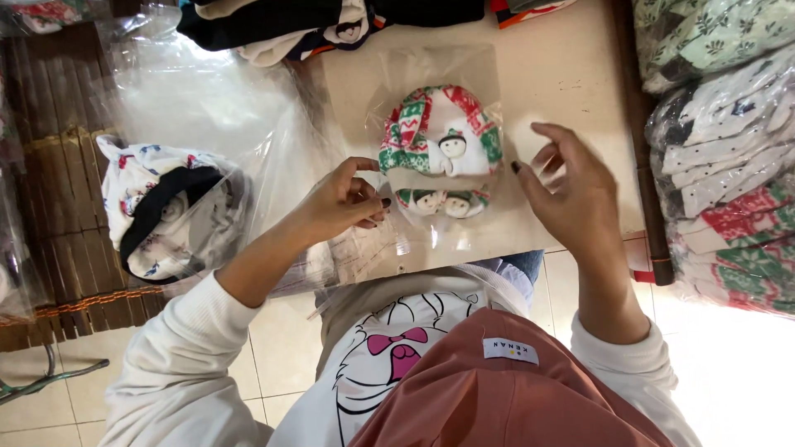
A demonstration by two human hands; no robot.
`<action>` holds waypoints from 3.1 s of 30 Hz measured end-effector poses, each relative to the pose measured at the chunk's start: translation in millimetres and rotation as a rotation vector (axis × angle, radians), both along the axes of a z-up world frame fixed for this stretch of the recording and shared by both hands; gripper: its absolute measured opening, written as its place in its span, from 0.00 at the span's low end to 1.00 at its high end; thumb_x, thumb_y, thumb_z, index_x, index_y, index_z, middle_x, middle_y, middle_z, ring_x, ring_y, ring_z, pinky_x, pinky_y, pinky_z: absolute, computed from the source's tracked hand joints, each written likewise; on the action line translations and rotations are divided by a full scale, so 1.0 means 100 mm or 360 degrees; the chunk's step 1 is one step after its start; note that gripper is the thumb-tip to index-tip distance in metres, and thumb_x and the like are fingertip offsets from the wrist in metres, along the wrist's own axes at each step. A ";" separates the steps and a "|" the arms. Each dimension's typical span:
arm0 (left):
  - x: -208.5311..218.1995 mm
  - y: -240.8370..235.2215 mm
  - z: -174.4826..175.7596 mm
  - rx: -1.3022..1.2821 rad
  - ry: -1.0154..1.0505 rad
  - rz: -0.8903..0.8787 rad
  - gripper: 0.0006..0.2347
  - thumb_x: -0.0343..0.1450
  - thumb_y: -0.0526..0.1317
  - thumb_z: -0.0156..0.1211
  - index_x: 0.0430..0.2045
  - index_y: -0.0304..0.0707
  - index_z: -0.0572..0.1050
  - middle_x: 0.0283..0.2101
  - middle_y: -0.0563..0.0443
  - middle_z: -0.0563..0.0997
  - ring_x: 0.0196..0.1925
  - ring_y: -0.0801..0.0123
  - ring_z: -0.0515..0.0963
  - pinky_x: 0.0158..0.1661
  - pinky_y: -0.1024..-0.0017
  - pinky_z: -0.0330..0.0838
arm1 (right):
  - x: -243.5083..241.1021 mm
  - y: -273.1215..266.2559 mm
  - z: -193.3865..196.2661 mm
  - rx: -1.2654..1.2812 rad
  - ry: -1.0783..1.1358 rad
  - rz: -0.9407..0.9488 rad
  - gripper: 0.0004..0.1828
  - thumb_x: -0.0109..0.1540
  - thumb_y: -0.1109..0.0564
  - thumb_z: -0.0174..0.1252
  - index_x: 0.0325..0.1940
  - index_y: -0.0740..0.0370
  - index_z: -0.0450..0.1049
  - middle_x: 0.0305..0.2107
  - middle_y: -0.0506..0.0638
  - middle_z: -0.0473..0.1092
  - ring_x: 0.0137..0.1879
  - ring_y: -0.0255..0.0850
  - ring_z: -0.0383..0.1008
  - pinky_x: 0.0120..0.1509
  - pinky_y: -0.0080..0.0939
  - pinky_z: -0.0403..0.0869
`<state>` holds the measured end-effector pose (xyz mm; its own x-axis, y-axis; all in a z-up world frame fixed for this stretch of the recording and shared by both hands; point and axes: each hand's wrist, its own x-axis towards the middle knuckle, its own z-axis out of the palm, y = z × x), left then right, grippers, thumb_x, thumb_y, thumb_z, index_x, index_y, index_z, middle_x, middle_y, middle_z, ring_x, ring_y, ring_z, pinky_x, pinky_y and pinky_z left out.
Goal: Packaging small fabric hats into individual plastic adhesive bags
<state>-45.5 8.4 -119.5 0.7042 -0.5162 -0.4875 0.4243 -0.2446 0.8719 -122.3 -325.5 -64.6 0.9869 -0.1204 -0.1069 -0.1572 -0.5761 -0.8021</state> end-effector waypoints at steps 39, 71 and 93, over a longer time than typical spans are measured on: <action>0.14 -0.55 -0.25 0.1006 -0.2136 -0.0526 0.36 0.76 0.60 0.47 0.74 0.35 0.51 0.76 0.36 0.52 0.78 0.46 0.52 0.72 0.49 0.45 | 0.55 0.57 -0.71 -0.0784 -0.0400 0.0627 0.44 0.71 0.31 0.41 0.82 0.60 0.44 0.78 0.59 0.44 0.83 0.52 0.37 0.81 0.64 0.29; 0.52 -0.05 1.57 -0.0726 -0.0248 0.0215 0.10 0.73 0.46 0.63 0.37 0.40 0.77 0.30 0.56 0.80 0.25 0.79 0.78 0.26 0.82 0.76 | 0.46 -0.41 0.80 0.1739 0.0029 0.0264 0.14 0.70 0.47 0.53 0.30 0.45 0.64 0.13 0.33 0.53 0.14 0.25 0.51 0.19 0.33 0.56; 0.24 0.06 0.21 0.0195 0.0237 -0.0066 0.19 0.72 0.41 0.58 0.56 0.31 0.70 0.45 0.38 0.80 0.26 0.61 0.85 0.25 0.70 0.83 | 0.19 -0.67 -0.48 0.0820 0.0728 -0.0048 0.14 0.67 0.55 0.57 0.53 0.67 0.71 0.15 0.56 0.65 0.12 0.37 0.61 0.17 0.44 0.76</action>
